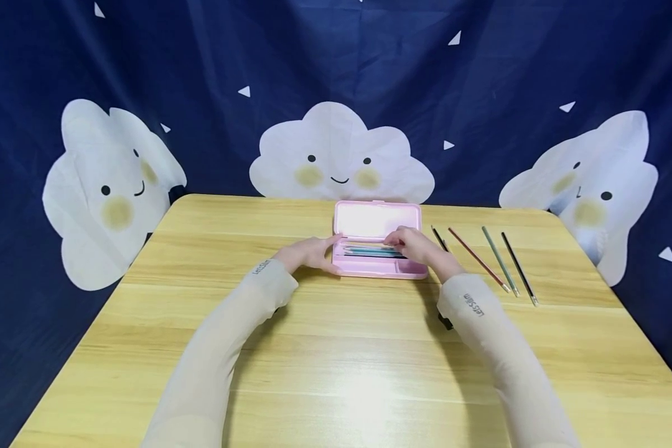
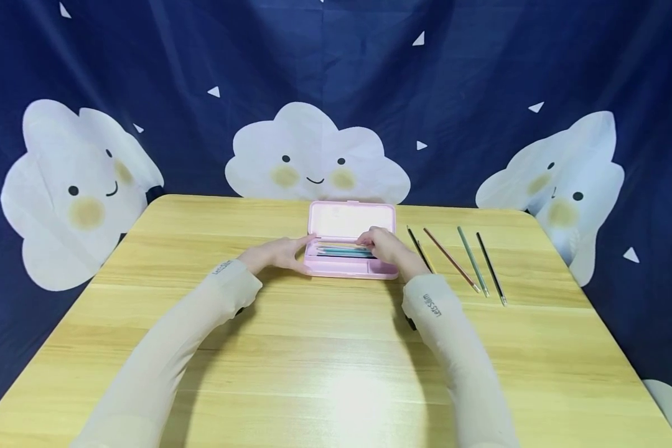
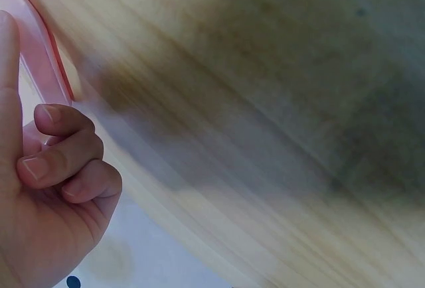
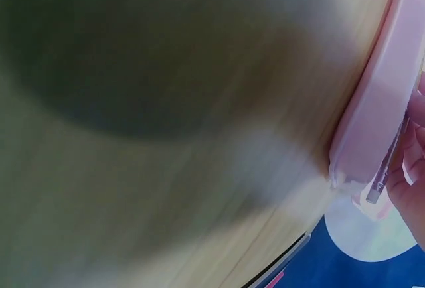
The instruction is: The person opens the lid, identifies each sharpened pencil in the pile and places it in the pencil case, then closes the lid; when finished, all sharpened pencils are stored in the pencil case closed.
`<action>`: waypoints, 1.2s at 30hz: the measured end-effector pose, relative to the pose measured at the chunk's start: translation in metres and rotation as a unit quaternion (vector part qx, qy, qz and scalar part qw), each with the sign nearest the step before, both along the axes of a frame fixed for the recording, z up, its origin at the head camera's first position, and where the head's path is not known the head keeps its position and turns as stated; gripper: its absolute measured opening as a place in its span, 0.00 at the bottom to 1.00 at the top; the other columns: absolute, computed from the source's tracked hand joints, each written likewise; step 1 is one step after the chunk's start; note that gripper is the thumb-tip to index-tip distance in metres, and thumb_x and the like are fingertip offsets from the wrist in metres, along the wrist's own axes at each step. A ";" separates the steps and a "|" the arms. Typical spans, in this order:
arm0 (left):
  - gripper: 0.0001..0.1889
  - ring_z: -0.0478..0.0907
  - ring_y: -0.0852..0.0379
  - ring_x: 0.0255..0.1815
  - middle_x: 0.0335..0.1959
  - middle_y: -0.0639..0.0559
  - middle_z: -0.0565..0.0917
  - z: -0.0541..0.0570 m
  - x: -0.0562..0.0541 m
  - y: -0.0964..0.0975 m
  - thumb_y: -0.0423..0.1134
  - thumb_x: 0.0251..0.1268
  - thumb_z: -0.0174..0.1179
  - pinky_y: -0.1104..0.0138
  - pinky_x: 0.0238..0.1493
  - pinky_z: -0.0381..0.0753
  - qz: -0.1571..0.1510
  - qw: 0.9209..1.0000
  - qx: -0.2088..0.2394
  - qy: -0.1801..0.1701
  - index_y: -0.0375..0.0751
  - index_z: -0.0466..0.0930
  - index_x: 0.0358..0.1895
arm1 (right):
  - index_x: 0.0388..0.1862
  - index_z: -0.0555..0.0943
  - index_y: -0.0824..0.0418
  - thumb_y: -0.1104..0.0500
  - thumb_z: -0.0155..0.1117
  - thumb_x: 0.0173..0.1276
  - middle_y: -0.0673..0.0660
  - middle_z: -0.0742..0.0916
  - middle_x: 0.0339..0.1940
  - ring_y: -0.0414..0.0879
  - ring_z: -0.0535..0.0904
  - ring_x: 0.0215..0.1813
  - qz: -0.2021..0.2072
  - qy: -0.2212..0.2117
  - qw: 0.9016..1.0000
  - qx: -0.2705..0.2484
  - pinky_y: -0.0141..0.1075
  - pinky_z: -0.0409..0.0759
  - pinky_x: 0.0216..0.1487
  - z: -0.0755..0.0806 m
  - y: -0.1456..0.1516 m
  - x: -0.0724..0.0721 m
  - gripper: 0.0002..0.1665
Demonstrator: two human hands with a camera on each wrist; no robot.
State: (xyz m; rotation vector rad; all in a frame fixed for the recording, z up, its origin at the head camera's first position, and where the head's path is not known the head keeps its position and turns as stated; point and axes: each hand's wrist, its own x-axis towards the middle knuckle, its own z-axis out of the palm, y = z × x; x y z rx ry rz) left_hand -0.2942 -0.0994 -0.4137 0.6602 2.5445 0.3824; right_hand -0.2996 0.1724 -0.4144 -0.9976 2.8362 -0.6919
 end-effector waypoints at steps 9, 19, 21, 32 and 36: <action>0.54 0.56 0.46 0.68 0.70 0.39 0.56 0.000 0.001 0.001 0.64 0.48 0.61 0.57 0.67 0.56 0.002 1.000 -0.001 -0.005 0.54 0.36 0.73 | 0.41 0.83 0.69 0.77 0.55 0.56 0.60 0.82 0.32 0.53 0.77 0.40 0.001 0.012 1.000 0.001 0.44 0.75 0.50 -0.004 -0.005 -0.001 0.15; 0.54 0.55 0.47 0.69 0.70 0.40 0.55 0.001 0.002 0.001 0.64 0.48 0.62 0.58 0.67 0.55 0.004 1.000 -0.001 -0.006 0.55 0.36 0.73 | 0.39 0.83 0.67 0.76 0.56 0.58 0.60 0.82 0.32 0.52 0.77 0.39 -0.005 0.011 1.000 -0.001 0.43 0.75 0.49 -0.001 -0.003 0.001 0.13; 0.54 0.56 0.46 0.69 0.70 0.40 0.55 0.001 0.001 0.001 0.64 0.48 0.62 0.57 0.67 0.56 0.003 1.000 -0.001 -0.003 0.55 0.36 0.73 | 0.39 0.83 0.67 0.75 0.57 0.58 0.61 0.82 0.32 0.52 0.77 0.39 -0.006 0.012 1.000 -0.007 0.44 0.75 0.48 0.000 0.000 0.001 0.13; 0.54 0.56 0.44 0.68 0.69 0.38 0.57 0.000 0.002 0.001 0.63 0.48 0.62 0.56 0.66 0.56 0.006 1.000 -0.005 0.002 0.55 0.37 0.73 | 0.39 0.82 0.69 0.73 0.59 0.56 0.59 0.79 0.27 0.52 0.73 0.34 -0.030 0.017 0.999 -0.027 0.45 0.71 0.41 0.005 0.027 0.008 0.11; 0.54 0.57 0.45 0.68 0.69 0.39 0.57 0.000 0.002 0.002 0.64 0.48 0.61 0.56 0.66 0.57 0.006 1.000 -0.009 0.004 0.56 0.37 0.73 | 0.40 0.81 0.71 0.75 0.58 0.55 0.59 0.79 0.27 0.51 0.72 0.34 -0.033 0.007 0.999 -0.034 0.44 0.71 0.40 0.006 0.039 0.011 0.12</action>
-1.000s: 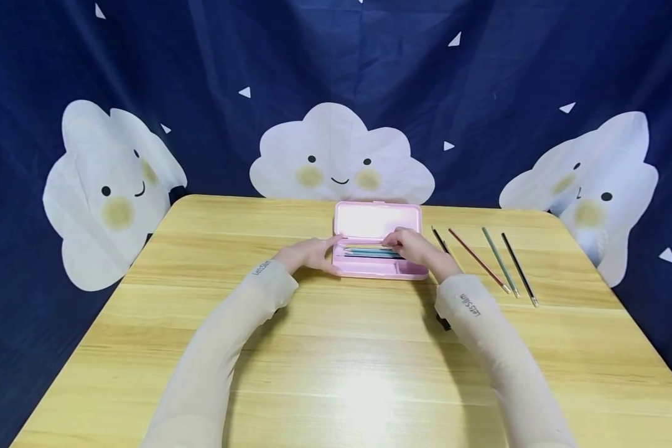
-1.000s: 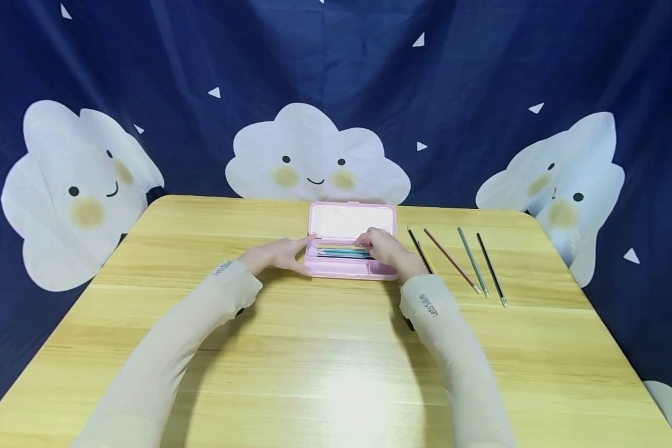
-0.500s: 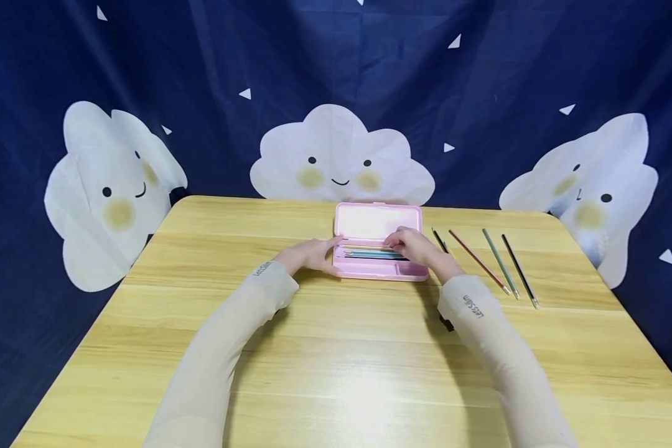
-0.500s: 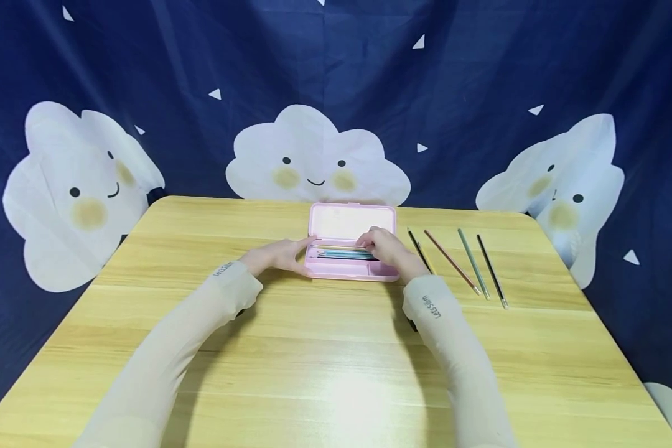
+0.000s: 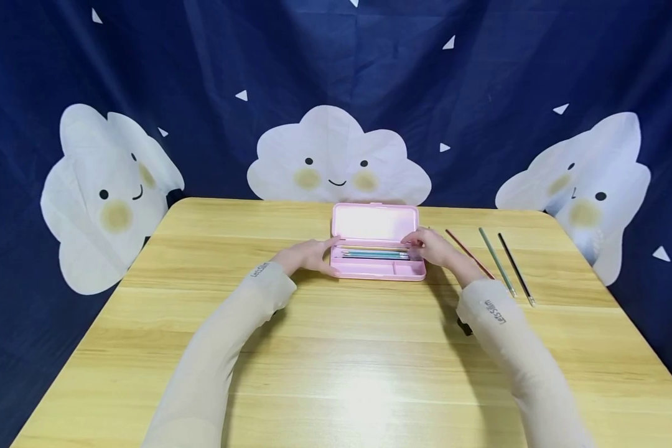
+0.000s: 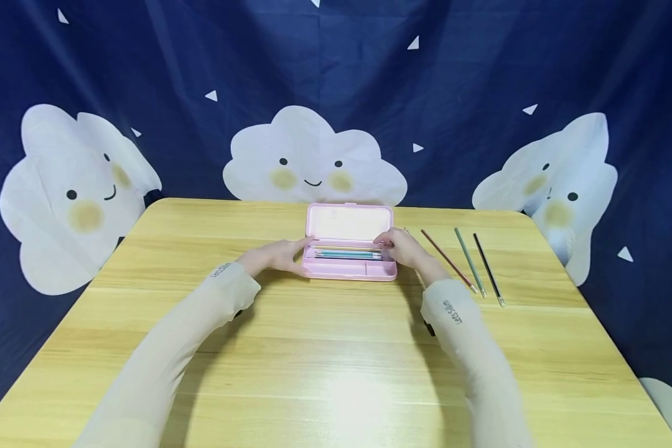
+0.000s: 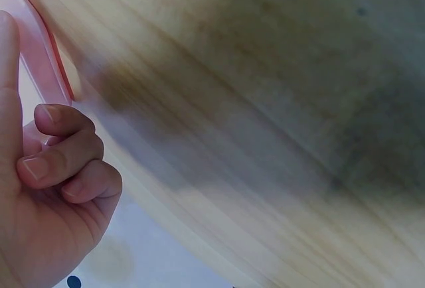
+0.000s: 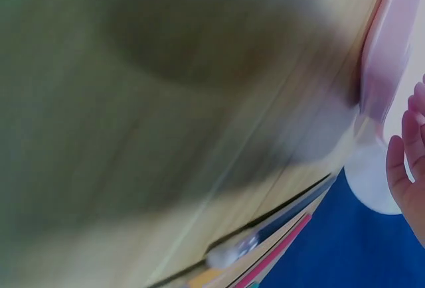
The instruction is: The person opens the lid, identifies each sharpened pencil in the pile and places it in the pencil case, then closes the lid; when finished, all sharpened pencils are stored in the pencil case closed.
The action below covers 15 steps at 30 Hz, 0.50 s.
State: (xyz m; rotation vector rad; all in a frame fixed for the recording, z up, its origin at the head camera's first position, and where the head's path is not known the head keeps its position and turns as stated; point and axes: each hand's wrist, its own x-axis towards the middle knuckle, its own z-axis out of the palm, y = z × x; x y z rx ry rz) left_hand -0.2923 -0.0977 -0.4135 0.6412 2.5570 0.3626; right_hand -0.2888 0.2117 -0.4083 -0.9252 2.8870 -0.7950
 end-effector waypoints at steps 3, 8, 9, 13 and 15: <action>0.54 0.57 0.45 0.68 0.69 0.38 0.57 0.000 0.000 0.000 0.64 0.48 0.61 0.56 0.66 0.57 0.000 1.000 -0.001 0.000 0.56 0.37 0.73 | 0.40 0.80 0.73 0.76 0.57 0.56 0.59 0.78 0.25 0.52 0.72 0.33 0.003 0.005 1.000 -0.006 0.43 0.72 0.39 0.001 0.008 0.003 0.12; 0.54 0.57 0.45 0.67 0.69 0.38 0.57 0.001 0.001 0.000 0.64 0.48 0.61 0.56 0.65 0.58 0.005 1.000 -0.005 -0.004 0.56 0.36 0.73 | 0.39 0.80 0.72 0.75 0.60 0.56 0.56 0.76 0.22 0.49 0.71 0.29 -0.009 0.018 1.000 -0.010 0.44 0.70 0.38 0.003 0.020 0.008 0.11; 0.54 0.57 0.45 0.67 0.69 0.37 0.57 0.002 0.001 0.000 0.64 0.48 0.61 0.56 0.65 0.58 0.005 1.000 -0.006 -0.005 0.57 0.36 0.73 | 0.40 0.80 0.72 0.74 0.60 0.56 0.56 0.76 0.21 0.48 0.70 0.29 -0.012 0.015 1.000 -0.011 0.44 0.69 0.37 0.003 0.022 0.009 0.11; 0.54 0.58 0.45 0.67 0.68 0.38 0.58 0.002 0.001 0.000 0.64 0.48 0.61 0.56 0.65 0.58 0.006 1.000 -0.004 -0.003 0.57 0.36 0.73 | 0.42 0.79 0.73 0.74 0.59 0.58 0.55 0.74 0.22 0.46 0.66 0.28 -0.031 -0.014 0.999 -0.012 0.38 0.66 0.33 0.002 0.032 0.012 0.12; 0.54 0.57 0.45 0.67 0.69 0.37 0.57 0.002 0.001 0.000 0.64 0.48 0.61 0.56 0.66 0.57 0.004 1.000 0.000 -0.002 0.56 0.36 0.73 | 0.43 0.79 0.74 0.74 0.58 0.59 0.55 0.74 0.23 0.46 0.67 0.29 -0.038 -0.022 0.999 -0.013 0.37 0.66 0.33 0.001 0.036 0.013 0.12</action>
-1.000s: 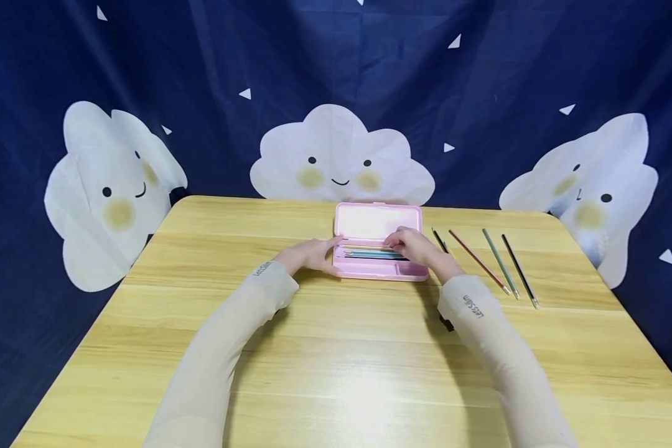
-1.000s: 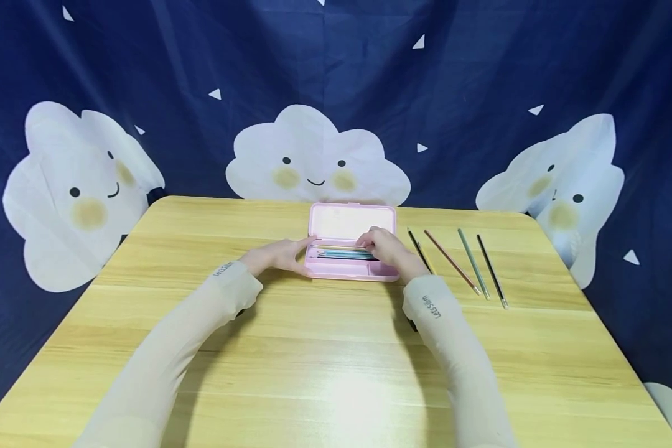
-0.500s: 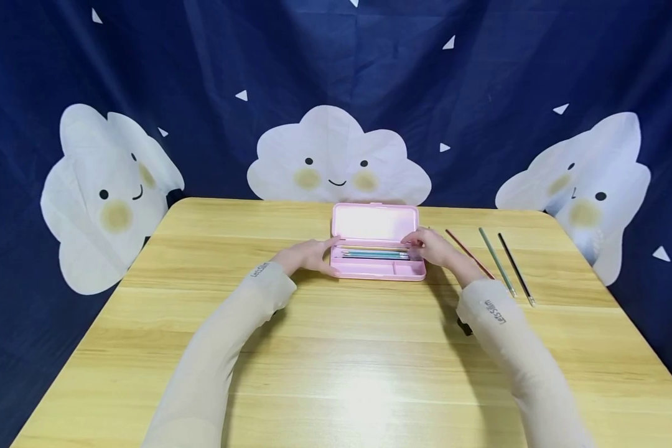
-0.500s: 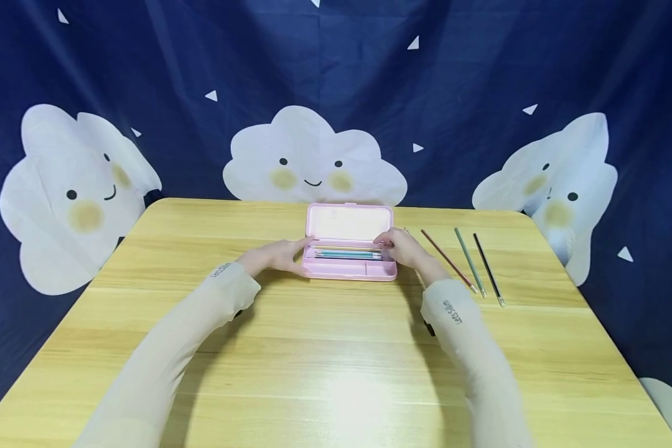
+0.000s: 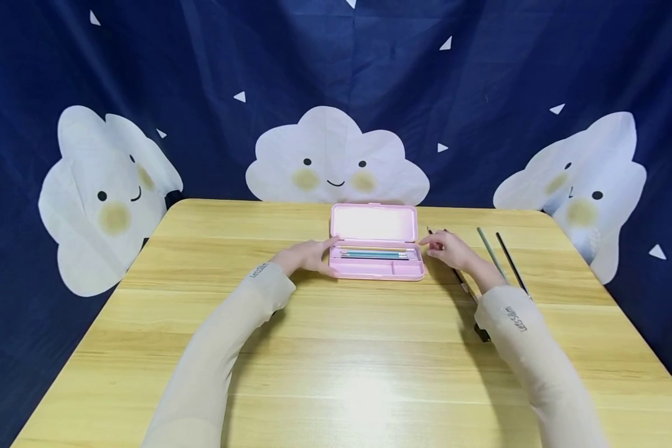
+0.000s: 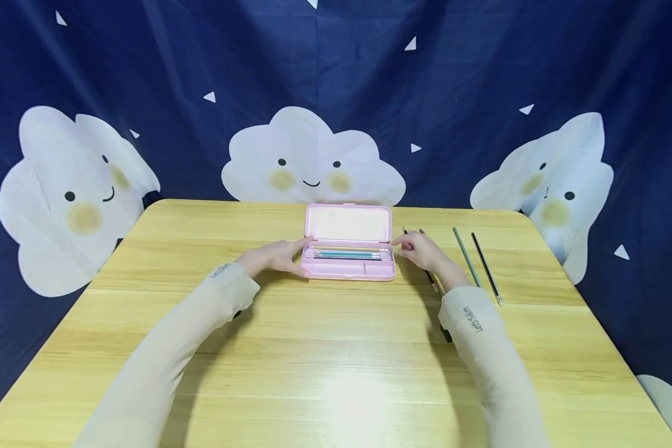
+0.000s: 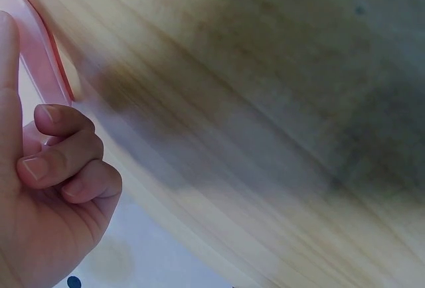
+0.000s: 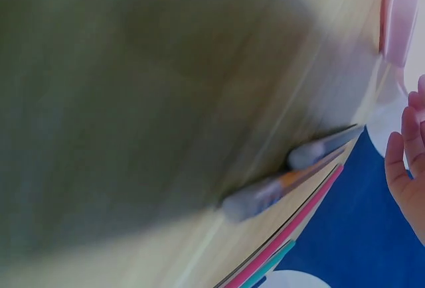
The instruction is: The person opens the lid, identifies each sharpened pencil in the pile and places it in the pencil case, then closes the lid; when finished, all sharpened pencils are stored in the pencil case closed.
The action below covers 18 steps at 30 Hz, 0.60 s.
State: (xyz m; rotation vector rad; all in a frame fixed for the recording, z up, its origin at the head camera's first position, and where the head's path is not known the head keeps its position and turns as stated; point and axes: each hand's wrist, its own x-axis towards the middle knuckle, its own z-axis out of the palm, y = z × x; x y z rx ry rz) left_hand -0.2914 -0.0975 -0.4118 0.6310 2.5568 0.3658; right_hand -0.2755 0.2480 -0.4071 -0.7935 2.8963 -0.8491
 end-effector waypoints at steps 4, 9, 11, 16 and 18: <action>0.53 0.56 0.44 0.68 0.69 0.37 0.56 -0.001 0.000 0.000 0.63 0.49 0.62 0.56 0.66 0.56 -0.005 1.000 0.006 0.002 0.54 0.37 0.73 | 0.43 0.78 0.75 0.74 0.59 0.58 0.55 0.75 0.24 0.46 0.68 0.30 0.001 0.006 1.000 -0.001 0.39 0.69 0.36 0.001 0.008 0.005 0.12; 0.54 0.56 0.45 0.68 0.69 0.39 0.56 -0.002 -0.001 0.000 0.63 0.48 0.62 0.56 0.66 0.56 -0.008 1.000 0.006 0.003 0.54 0.37 0.73 | 0.44 0.78 0.76 0.74 0.59 0.58 0.54 0.74 0.23 0.45 0.68 0.30 -0.004 0.003 1.000 0.005 0.39 0.69 0.35 0.002 0.018 0.011 0.13; 0.54 0.57 0.45 0.68 0.69 0.38 0.57 -0.002 -0.001 -0.001 0.63 0.48 0.62 0.56 0.66 0.57 -0.008 1.000 0.006 0.004 0.54 0.37 0.73 | 0.44 0.77 0.76 0.74 0.59 0.58 0.54 0.75 0.23 0.45 0.68 0.30 -0.011 -0.005 1.000 0.009 0.38 0.69 0.35 0.002 0.022 0.013 0.14; 0.53 0.57 0.45 0.68 0.69 0.38 0.57 -0.003 -0.002 -0.002 0.63 0.48 0.62 0.56 0.66 0.57 -0.008 1.000 0.007 0.005 0.55 0.37 0.73 | 0.46 0.77 0.76 0.73 0.58 0.59 0.57 0.77 0.26 0.46 0.68 0.31 -0.027 -0.026 0.999 0.013 0.38 0.69 0.34 0.000 0.031 0.017 0.15; 0.53 0.57 0.45 0.68 0.69 0.38 0.57 -0.003 -0.002 -0.002 0.63 0.49 0.61 0.56 0.66 0.57 -0.009 1.000 0.009 0.004 0.55 0.37 0.73 | 0.47 0.76 0.76 0.73 0.59 0.59 0.58 0.78 0.27 0.46 0.69 0.31 -0.030 -0.030 0.999 0.011 0.38 0.69 0.34 -0.001 0.035 0.019 0.15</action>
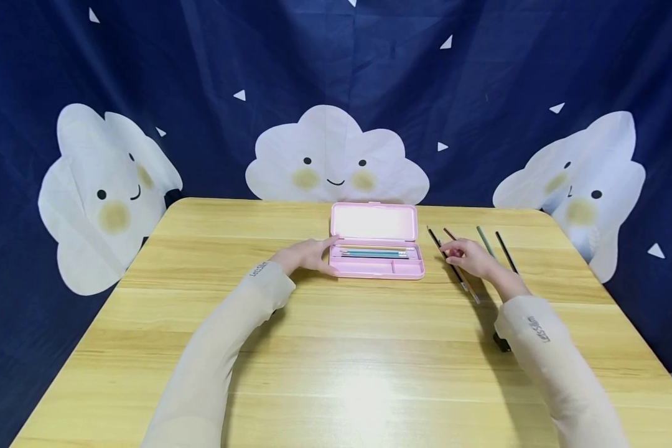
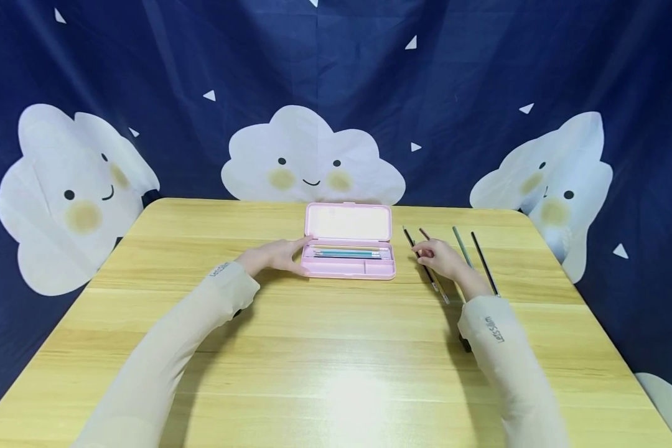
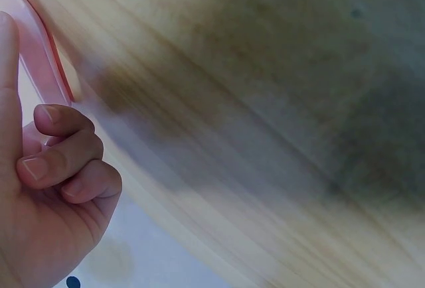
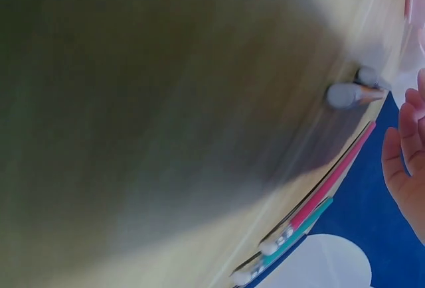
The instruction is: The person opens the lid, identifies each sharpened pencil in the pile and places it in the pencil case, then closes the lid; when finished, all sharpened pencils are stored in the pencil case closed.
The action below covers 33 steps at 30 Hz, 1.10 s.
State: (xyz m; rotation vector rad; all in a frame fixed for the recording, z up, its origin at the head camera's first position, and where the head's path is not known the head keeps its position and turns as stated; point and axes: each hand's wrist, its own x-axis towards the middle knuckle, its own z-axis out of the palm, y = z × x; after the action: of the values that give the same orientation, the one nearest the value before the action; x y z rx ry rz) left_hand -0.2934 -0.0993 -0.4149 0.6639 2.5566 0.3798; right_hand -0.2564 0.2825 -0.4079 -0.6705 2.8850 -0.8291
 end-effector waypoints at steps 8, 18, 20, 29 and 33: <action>0.53 0.56 0.45 0.68 0.70 0.40 0.56 0.000 0.000 0.000 0.63 0.49 0.61 0.57 0.66 0.56 -0.001 1.000 -0.003 -0.001 0.55 0.36 0.73 | 0.51 0.73 0.77 0.68 0.60 0.61 0.61 0.81 0.31 0.48 0.75 0.34 -0.010 -0.024 1.000 0.012 0.42 0.74 0.38 -0.001 0.009 0.008 0.20; 0.54 0.55 0.45 0.68 0.70 0.39 0.56 -0.001 -0.001 -0.001 0.63 0.49 0.61 0.56 0.66 0.56 -0.003 1.000 -0.001 0.001 0.54 0.36 0.73 | 0.54 0.70 0.78 0.66 0.58 0.64 0.65 0.82 0.35 0.55 0.77 0.39 -0.013 -0.065 0.998 0.021 0.47 0.74 0.41 -0.002 0.020 0.013 0.22; 0.54 0.56 0.45 0.68 0.70 0.39 0.56 -0.001 -0.001 -0.001 0.63 0.49 0.61 0.56 0.66 0.56 -0.003 1.000 0.001 0.001 0.54 0.36 0.73 | 0.56 0.69 0.78 0.66 0.57 0.64 0.65 0.81 0.36 0.55 0.76 0.40 -0.016 -0.083 0.996 0.022 0.45 0.74 0.40 -0.002 0.021 0.014 0.24; 0.53 0.55 0.45 0.69 0.70 0.39 0.55 0.000 0.001 0.000 0.62 0.50 0.61 0.56 0.67 0.55 -0.005 1.000 0.004 -0.001 0.53 0.37 0.73 | 0.58 0.65 0.78 0.67 0.56 0.63 0.64 0.79 0.36 0.49 0.74 0.37 -0.020 -0.130 0.991 0.032 0.39 0.72 0.35 -0.001 0.025 0.015 0.26; 0.53 0.55 0.45 0.68 0.70 0.39 0.55 0.000 0.001 0.000 0.62 0.50 0.61 0.56 0.67 0.55 -0.007 1.000 0.003 0.002 0.53 0.37 0.73 | 0.58 0.65 0.78 0.69 0.55 0.63 0.63 0.79 0.33 0.49 0.73 0.34 -0.024 -0.127 0.991 0.036 0.39 0.72 0.34 -0.001 0.025 0.015 0.25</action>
State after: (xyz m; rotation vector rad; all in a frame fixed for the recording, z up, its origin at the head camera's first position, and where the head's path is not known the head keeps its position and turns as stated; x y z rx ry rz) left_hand -0.2925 -0.0991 -0.4147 0.6842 2.5550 0.3820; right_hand -0.2413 0.3072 -0.4090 -0.4529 2.6947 -0.7514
